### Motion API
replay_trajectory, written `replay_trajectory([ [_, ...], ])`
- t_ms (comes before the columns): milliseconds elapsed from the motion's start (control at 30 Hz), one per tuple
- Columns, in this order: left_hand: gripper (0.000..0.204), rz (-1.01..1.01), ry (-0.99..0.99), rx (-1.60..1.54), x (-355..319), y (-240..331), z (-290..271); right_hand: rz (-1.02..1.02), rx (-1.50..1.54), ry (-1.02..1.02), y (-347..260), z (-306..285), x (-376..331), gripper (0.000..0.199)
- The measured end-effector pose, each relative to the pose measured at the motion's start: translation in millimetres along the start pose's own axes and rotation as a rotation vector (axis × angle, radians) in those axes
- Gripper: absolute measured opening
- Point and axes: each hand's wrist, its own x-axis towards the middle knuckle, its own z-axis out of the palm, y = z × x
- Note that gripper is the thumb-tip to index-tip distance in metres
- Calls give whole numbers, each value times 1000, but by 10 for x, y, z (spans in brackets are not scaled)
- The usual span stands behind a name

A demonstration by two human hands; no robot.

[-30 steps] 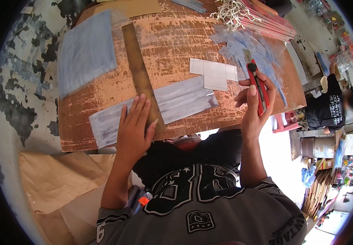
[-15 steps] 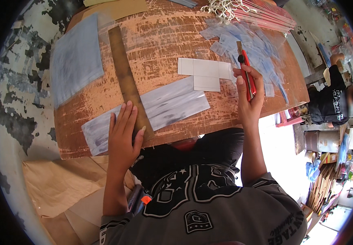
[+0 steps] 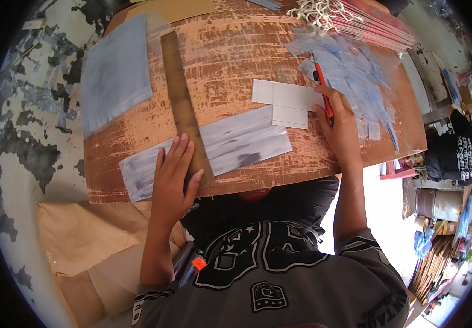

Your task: The person uses a red utility knife and a wooden ruler to cut translucent plastic sheets on a wooden table. They repeatedly align the ruler, score the material, and separate the cut pieces, stacking them on the table.

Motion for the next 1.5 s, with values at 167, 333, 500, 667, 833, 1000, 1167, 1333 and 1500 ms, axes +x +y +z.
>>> replay_trajectory([
  [167,61,-2,3,-26,-3,7,-17,-52,-125,-37,127,95,16,40],
  [333,62,6,11,-37,-18,-15,-2,-12,-108,-79,89,108,-5,40],
  [500,63,23,20,-30,-29,-32,4,-55,-89,-17,56,104,6,37],
  [667,62,10,7,-31,-7,-14,3,-69,-125,81,138,65,-26,32],
  [833,62,-3,9,-13,-14,-11,15,37,-111,239,162,-80,-2,28],
  [1000,62,2,17,-10,-17,-5,16,62,-398,594,374,-298,61,27],
  [1167,61,6,11,-1,-8,0,11,-2,-344,595,346,-351,8,31],
  [1333,61,7,16,-1,-16,-8,16,33,-180,361,252,-215,-58,35],
  [1500,61,6,15,2,-7,-4,20,154,-138,232,269,-231,-47,48],
])
